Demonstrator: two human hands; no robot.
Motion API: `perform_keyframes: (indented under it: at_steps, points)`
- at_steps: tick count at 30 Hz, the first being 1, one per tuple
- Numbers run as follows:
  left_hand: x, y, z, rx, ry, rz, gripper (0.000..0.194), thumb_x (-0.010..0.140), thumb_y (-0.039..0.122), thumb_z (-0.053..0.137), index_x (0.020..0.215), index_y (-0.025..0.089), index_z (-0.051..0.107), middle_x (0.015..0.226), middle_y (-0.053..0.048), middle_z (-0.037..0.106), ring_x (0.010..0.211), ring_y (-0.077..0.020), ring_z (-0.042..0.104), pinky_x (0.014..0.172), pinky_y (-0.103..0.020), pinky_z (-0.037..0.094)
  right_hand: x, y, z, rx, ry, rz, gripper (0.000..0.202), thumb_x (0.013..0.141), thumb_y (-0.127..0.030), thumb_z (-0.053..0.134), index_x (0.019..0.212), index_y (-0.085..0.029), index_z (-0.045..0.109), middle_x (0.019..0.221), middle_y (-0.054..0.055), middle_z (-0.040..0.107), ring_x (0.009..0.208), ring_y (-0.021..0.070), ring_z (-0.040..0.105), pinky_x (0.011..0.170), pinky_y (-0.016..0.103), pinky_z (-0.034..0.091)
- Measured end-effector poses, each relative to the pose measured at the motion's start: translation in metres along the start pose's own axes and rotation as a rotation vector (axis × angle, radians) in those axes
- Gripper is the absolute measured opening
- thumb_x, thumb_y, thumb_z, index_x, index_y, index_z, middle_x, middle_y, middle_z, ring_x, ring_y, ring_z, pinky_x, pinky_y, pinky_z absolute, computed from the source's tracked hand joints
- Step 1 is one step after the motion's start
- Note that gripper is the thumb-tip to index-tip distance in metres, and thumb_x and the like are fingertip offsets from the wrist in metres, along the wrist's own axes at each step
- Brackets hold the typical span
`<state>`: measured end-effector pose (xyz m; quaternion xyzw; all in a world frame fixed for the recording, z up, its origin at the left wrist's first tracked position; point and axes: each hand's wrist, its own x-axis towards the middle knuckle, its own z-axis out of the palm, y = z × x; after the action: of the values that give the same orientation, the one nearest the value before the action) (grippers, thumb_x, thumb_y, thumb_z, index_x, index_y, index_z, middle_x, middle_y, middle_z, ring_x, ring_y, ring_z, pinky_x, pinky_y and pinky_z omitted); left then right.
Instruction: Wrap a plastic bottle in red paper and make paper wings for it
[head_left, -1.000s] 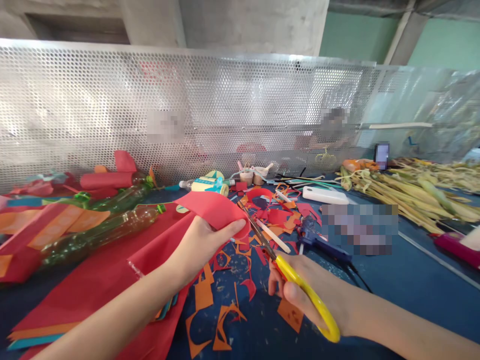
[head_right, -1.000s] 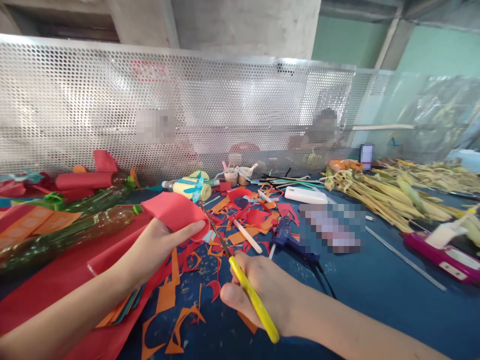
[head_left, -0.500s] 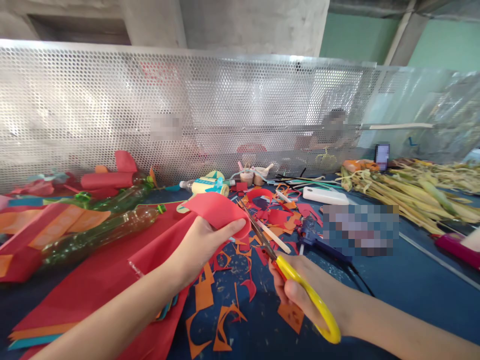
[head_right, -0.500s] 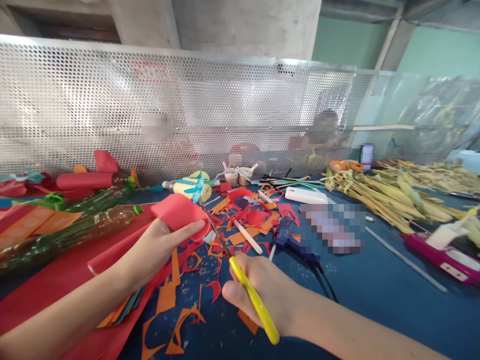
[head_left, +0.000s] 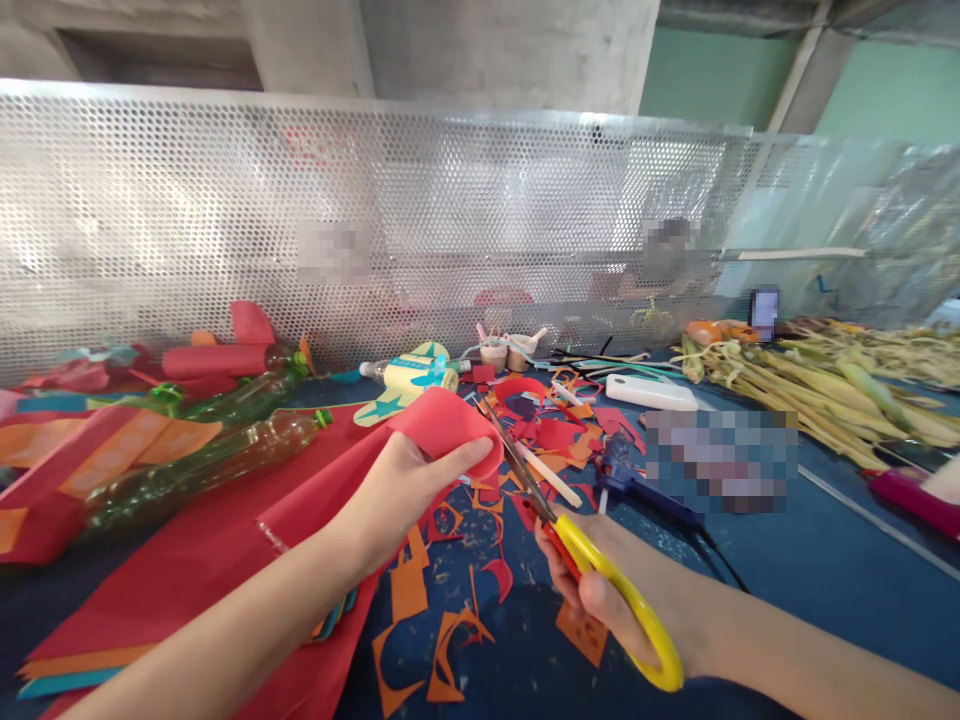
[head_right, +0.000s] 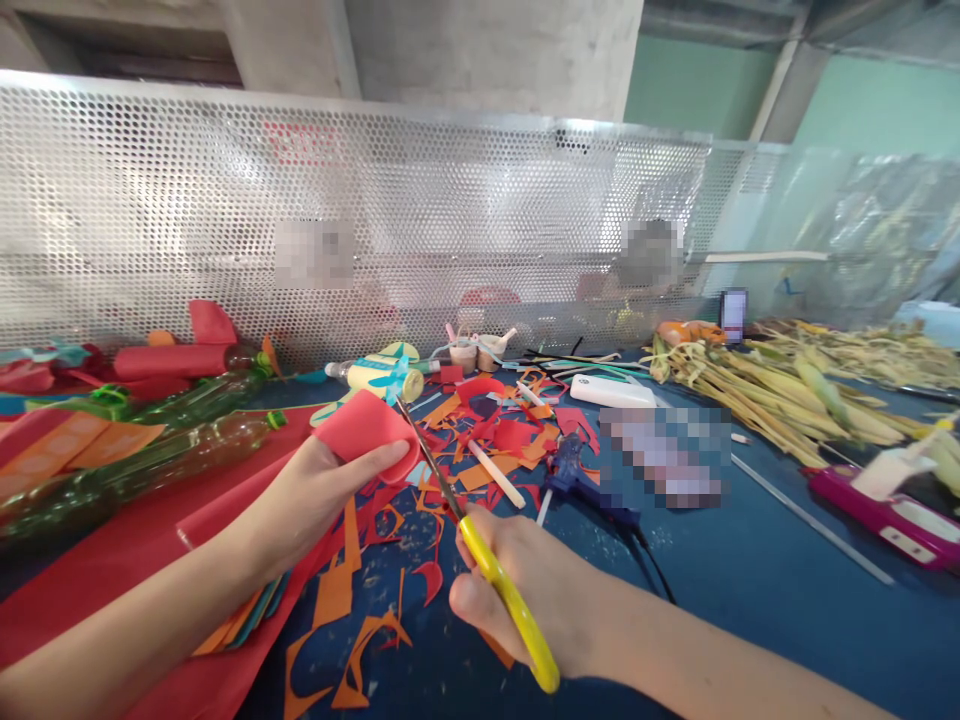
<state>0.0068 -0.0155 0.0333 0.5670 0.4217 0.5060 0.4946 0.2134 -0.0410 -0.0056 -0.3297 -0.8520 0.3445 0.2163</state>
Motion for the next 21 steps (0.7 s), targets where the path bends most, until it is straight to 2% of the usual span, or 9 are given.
perform_keyframes:
  at_steps: [6,10,14,21]
  points:
    - [-0.0028,0.0003,0.0018,0.026,0.055,-0.016,0.021,0.072,0.033,0.073,0.088,0.02,0.069,0.087,-0.004,0.073,0.088,-0.0216,0.067,0.083,-0.033,0.052,0.0,0.0004,0.0013,0.009,-0.02,0.004,0.07,0.072,-0.086,0.007,0.078,-0.022,0.034,0.057,-0.003,0.042,0.049,0.0122,0.042,0.049,0.029,0.033]
    - [-0.0044,0.0005,0.002,0.022,0.022,-0.024,0.027,0.073,0.033,0.072,0.096,0.02,0.069,0.09,-0.005,0.073,0.089,-0.0229,0.067,0.083,-0.034,0.053,0.0003,-0.0009,0.0006,0.02,-0.031,-0.004,0.072,0.071,-0.087,0.006,0.08,-0.022,0.036,0.058,-0.001,0.047,0.051,0.0142,0.048,0.051,0.029,0.036]
    - [-0.0052,-0.0003,0.0009,0.011,-0.012,-0.028,0.027,0.075,0.033,0.072,0.099,0.021,0.068,0.094,-0.005,0.073,0.093,-0.0236,0.066,0.087,-0.037,0.052,0.0006,-0.0004,-0.0009,0.004,-0.014,-0.009,0.072,0.073,-0.086,0.009,0.082,-0.021,0.039,0.063,0.001,0.049,0.053,0.0141,0.046,0.052,0.03,0.035]
    - [-0.0053,0.0014,0.0012,0.019,0.007,-0.036,0.026,0.072,0.033,0.074,0.093,0.019,0.069,0.092,-0.006,0.073,0.092,-0.0243,0.067,0.086,-0.037,0.052,-0.0001,0.0013,0.0006,0.0,-0.014,-0.022,0.069,0.078,-0.082,0.011,0.084,-0.02,0.04,0.057,-0.002,0.045,0.05,0.0129,0.044,0.053,0.029,0.036]
